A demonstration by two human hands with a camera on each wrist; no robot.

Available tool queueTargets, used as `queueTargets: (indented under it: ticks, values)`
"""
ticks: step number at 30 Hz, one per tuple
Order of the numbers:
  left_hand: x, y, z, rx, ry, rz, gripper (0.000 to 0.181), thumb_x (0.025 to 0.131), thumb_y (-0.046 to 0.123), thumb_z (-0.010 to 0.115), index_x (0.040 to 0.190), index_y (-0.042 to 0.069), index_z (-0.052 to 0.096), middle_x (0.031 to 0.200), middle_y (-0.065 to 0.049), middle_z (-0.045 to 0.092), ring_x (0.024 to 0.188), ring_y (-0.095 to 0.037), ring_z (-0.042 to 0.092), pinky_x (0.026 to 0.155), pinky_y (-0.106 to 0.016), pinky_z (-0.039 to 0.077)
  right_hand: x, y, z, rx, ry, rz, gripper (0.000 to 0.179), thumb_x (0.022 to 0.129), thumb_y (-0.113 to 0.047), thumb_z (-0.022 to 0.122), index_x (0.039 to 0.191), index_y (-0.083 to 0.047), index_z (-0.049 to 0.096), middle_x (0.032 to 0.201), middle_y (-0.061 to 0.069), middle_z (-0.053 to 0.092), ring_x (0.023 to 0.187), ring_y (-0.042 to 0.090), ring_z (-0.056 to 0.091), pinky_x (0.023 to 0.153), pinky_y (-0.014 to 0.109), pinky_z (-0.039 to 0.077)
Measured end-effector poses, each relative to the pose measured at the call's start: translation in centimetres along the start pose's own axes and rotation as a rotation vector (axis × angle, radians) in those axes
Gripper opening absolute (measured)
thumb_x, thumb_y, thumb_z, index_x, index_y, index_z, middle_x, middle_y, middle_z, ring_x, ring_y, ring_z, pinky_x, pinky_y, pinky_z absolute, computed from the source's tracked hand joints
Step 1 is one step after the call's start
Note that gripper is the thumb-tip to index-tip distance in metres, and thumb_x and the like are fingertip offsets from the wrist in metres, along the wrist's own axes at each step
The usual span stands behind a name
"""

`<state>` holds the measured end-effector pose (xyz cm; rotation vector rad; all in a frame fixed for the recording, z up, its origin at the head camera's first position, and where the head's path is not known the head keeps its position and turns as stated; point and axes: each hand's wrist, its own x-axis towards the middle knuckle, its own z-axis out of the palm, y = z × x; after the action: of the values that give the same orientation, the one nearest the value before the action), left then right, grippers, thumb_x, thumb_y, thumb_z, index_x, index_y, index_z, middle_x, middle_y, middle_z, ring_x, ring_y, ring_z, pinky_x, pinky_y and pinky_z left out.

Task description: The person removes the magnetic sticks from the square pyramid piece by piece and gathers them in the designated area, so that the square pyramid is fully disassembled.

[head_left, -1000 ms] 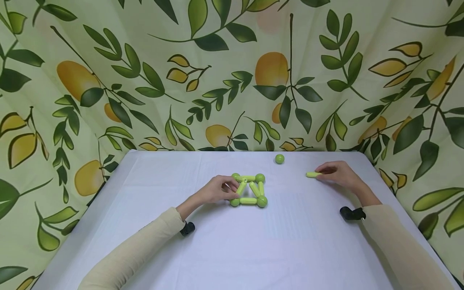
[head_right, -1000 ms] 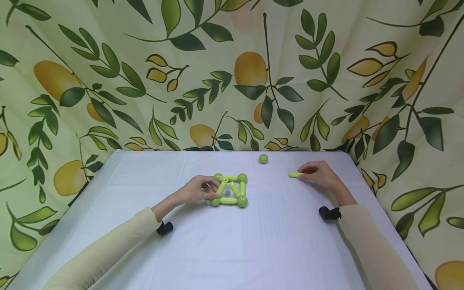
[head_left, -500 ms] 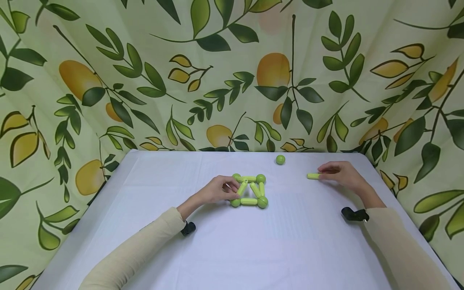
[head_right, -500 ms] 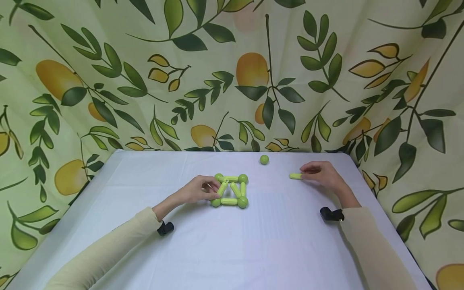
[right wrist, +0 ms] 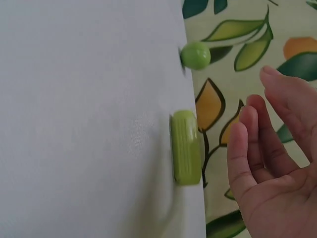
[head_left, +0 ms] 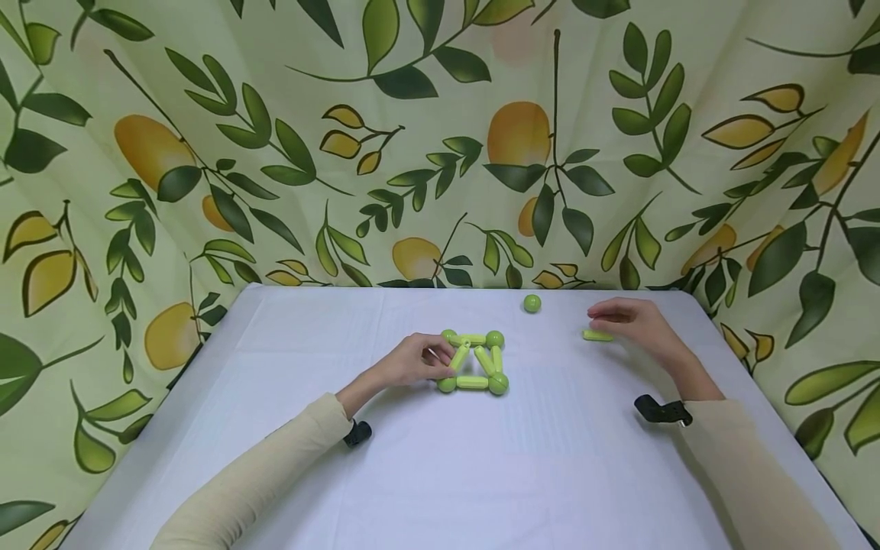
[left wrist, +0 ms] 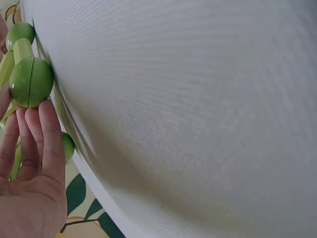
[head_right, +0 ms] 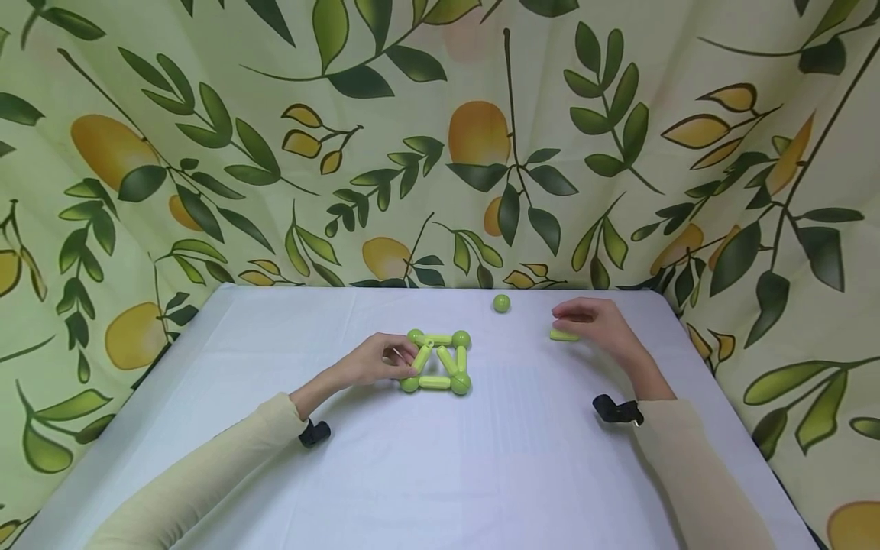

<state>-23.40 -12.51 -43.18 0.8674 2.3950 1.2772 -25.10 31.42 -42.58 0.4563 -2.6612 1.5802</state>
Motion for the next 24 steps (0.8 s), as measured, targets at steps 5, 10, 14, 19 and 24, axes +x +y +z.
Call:
queueTargets:
  ticks: [5, 10, 14, 19, 24]
  values:
    - [0.1, -0.2, 0.0, 0.006, -0.011, 0.006, 0.020, 0.089, 0.007, 0.080, 0.106, 0.003, 0.070, 0.096, -0.001, 0.066, 0.086, -0.014, 0.064, 0.083, -0.028, 0.055, 0.2, -0.3, 1.4, 0.034, -0.056, 0.020, 0.039, 0.093, -0.017, 0.078, 0.122, 0.007, 0.067, 0.119, 0.025, 0.067, 0.097, 0.015, 0.067, 0.080, 0.020, 0.054]
    - [0.2, -0.2, 0.0, 0.011, -0.010, 0.008, 0.020, 0.089, 0.007, 0.080, 0.106, 0.003, 0.070, 0.095, -0.001, 0.066, 0.086, -0.014, 0.064, 0.083, -0.028, 0.056, 0.4, -0.5, 2.9, 0.090, -0.119, -0.004, 0.038, 0.092, -0.014, 0.079, 0.121, 0.008, 0.067, 0.118, 0.025, 0.067, 0.099, 0.018, 0.067, 0.083, 0.023, 0.055]
    - [0.2, -0.2, 0.0, 0.003, -0.005, 0.012, 0.021, 0.089, 0.007, 0.081, 0.106, 0.002, 0.070, 0.096, -0.004, 0.067, 0.087, -0.017, 0.065, 0.084, -0.030, 0.056, 0.6, -0.7, 4.0, 0.127, -0.150, -0.035, 0.037, 0.092, -0.009, 0.078, 0.120, 0.011, 0.066, 0.115, 0.023, 0.068, 0.099, 0.019, 0.068, 0.083, 0.025, 0.056]
    - [-0.1, 0.5, 0.0, -0.021, -0.003, 0.015, 0.021, 0.089, 0.003, 0.079, 0.107, -0.003, 0.069, 0.099, -0.014, 0.067, 0.088, -0.024, 0.065, 0.086, -0.036, 0.056, 0.8, -1.2, 5.2, 0.141, -0.189, -0.032, 0.036, 0.091, -0.005, 0.078, 0.121, 0.011, 0.065, 0.114, 0.024, 0.068, 0.099, 0.020, 0.068, 0.084, 0.026, 0.056]
    - [0.1, -0.1, 0.0, -0.011, -0.007, 0.003, 0.021, 0.089, 0.006, 0.080, 0.107, 0.001, 0.070, 0.096, -0.005, 0.067, 0.086, -0.016, 0.065, 0.084, -0.030, 0.056, 1.1, -1.7, 6.0, 0.147, -0.224, -0.029, 0.036, 0.090, -0.003, 0.078, 0.121, 0.010, 0.065, 0.114, 0.022, 0.069, 0.098, 0.022, 0.069, 0.083, 0.029, 0.057]
